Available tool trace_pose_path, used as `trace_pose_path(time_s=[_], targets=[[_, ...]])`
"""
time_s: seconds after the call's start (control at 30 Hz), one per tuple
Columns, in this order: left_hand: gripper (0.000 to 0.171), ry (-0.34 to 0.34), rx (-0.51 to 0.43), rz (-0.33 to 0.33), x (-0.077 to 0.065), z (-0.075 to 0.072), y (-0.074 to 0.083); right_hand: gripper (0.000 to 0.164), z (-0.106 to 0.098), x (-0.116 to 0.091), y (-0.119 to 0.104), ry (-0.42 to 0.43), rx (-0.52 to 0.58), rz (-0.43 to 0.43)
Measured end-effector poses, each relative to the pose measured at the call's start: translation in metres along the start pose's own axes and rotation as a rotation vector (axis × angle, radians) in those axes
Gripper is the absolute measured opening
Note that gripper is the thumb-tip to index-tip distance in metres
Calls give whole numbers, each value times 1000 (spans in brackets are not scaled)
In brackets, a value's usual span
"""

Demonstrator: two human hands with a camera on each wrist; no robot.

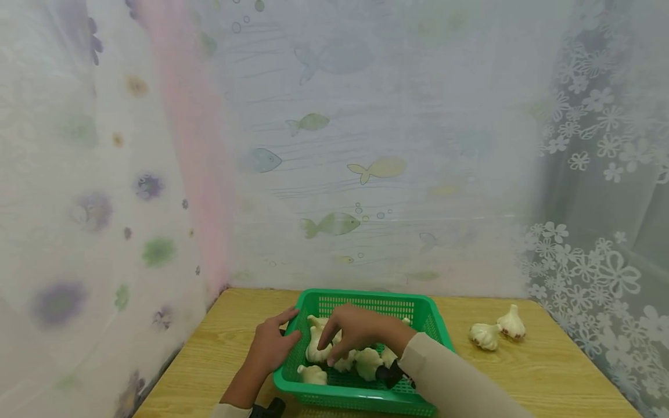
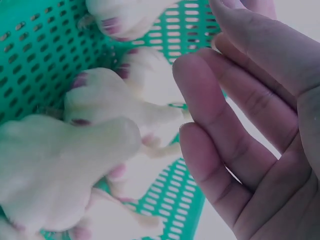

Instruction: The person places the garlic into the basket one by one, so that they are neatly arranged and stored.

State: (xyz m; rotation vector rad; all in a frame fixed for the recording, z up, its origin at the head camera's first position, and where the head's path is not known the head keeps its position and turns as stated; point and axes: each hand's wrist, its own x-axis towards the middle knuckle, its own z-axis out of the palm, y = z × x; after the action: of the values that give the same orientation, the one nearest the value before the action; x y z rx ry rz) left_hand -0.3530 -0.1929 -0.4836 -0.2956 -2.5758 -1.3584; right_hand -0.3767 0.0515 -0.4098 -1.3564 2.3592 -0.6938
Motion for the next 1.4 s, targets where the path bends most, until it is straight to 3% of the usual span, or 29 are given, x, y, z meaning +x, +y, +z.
trace_pose_path(time_s=[0.1,0.3,0.67,1.1,1.4], targets=[[53,1,2,0,0,-1,0,30,-5,-8,2,43,-17,-15],[53,4,-14,-10,-1,-1,1,25,-13,-29,5,132,155,2],[53,-12,-29,-4,-1,0,3,28,-25,-88,10,183,266,-31],[54,-13,-37,-27,-3,-1,2,30,-29,-135,26,355,198,-122],[54,-8,-34,-31,0,-1,0,29,-27,-167,33,559,228,-79]])
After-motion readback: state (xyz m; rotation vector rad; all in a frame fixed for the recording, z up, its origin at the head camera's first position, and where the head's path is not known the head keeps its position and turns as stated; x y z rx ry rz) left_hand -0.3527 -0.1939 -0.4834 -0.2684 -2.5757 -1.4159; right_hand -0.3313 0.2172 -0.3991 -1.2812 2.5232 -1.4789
